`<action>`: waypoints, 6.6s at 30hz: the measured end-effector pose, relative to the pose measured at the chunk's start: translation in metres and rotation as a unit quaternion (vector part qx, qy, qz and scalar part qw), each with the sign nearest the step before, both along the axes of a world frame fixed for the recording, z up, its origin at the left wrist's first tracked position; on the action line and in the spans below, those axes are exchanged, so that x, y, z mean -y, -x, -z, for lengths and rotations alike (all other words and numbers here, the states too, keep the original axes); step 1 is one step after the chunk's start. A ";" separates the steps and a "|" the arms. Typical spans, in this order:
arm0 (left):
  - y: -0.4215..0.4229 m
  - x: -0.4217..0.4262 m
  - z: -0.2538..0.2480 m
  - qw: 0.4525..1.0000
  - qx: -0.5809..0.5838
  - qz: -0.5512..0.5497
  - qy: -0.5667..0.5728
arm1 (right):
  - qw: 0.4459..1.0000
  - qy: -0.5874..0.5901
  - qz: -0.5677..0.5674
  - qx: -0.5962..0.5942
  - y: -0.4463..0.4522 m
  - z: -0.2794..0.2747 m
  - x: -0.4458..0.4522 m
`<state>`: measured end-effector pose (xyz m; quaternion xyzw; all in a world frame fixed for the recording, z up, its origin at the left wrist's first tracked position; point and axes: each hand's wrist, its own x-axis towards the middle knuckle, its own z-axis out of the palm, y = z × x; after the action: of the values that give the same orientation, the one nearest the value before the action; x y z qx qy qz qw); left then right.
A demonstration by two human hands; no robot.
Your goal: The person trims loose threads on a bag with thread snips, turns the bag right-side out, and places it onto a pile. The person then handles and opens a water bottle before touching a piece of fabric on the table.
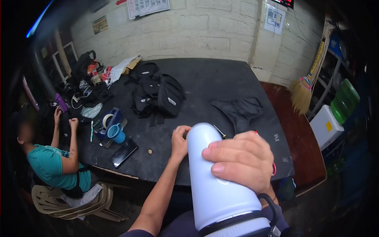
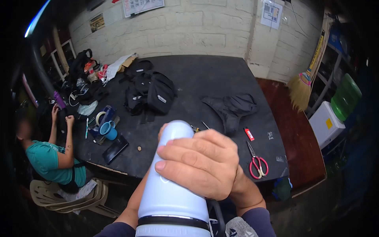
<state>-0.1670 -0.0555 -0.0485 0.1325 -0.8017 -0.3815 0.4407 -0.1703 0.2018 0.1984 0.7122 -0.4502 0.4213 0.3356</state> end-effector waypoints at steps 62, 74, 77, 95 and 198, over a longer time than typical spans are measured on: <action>-0.076 -0.082 -0.145 0.908 -0.085 0.397 -0.102 | 0.771 -0.167 -0.072 0.611 0.002 0.179 0.034; -0.080 -0.106 -0.141 0.914 -0.125 0.328 -0.205 | 0.841 -0.140 -0.008 0.522 0.004 0.195 0.039; -0.079 -0.111 -0.129 0.919 -0.160 0.278 -0.227 | 0.876 -0.151 0.029 0.457 0.005 0.189 0.044; -0.079 -0.038 -0.139 0.962 -0.156 0.093 -0.204 | 0.877 -0.225 0.171 0.389 0.022 0.187 0.012; -0.043 0.018 -0.039 0.934 -0.128 0.039 -0.330 | 0.832 -0.254 0.442 0.218 0.102 0.222 0.010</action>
<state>-0.1241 -0.0730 -0.0093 0.1891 -0.5721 -0.6553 0.4555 -0.2727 0.1918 -0.0233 0.3875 -0.8694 0.2434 0.1863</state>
